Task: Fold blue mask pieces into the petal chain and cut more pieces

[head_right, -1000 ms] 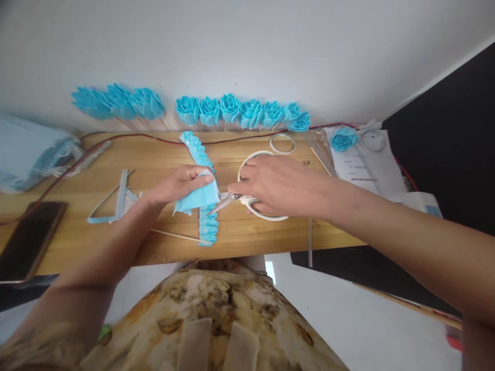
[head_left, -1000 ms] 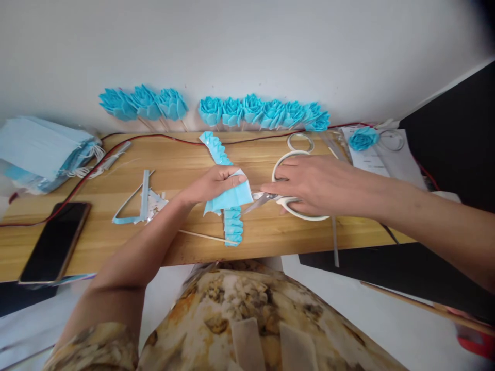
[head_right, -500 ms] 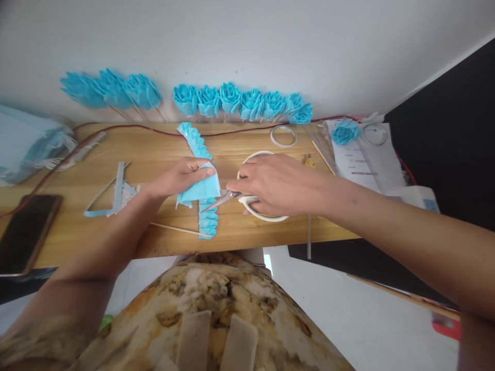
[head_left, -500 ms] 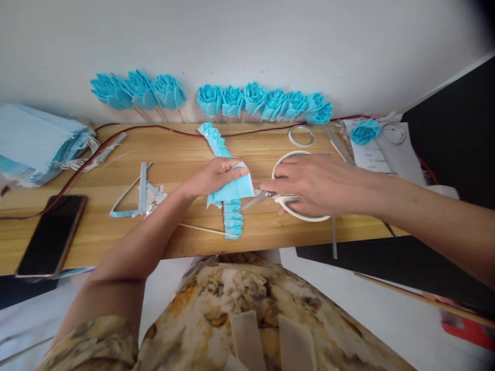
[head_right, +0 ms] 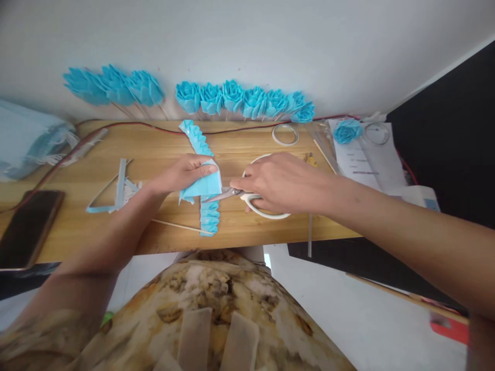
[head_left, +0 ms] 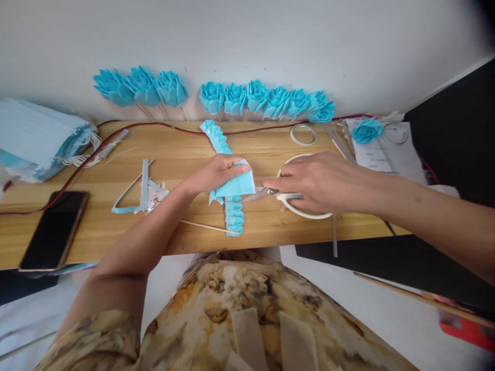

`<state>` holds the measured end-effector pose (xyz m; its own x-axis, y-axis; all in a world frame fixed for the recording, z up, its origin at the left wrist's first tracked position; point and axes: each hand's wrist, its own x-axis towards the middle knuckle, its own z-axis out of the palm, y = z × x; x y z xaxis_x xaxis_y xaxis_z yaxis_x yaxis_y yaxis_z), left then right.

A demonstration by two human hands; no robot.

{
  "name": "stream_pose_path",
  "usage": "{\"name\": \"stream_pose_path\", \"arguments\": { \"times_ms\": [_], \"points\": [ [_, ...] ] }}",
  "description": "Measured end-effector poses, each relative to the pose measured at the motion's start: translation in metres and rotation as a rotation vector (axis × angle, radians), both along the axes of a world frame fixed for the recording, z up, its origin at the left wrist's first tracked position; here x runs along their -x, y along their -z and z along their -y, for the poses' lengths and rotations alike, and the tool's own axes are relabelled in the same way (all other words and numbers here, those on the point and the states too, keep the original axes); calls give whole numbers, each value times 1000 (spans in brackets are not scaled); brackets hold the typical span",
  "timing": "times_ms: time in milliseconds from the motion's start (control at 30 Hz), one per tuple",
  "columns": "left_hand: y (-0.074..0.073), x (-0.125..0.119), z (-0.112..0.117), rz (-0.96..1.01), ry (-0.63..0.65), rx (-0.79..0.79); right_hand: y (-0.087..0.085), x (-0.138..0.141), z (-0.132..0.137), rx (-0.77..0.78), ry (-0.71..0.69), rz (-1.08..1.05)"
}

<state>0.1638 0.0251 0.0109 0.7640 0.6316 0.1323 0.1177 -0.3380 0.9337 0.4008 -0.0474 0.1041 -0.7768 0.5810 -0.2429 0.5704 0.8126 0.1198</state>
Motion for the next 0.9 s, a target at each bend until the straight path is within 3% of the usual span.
{"name": "stream_pose_path", "arguments": {
  "times_ms": [900],
  "points": [
    [1, 1, -4, -10, -44, 15, 9, -6, -3, -130, 44, 24]
  ]
}}
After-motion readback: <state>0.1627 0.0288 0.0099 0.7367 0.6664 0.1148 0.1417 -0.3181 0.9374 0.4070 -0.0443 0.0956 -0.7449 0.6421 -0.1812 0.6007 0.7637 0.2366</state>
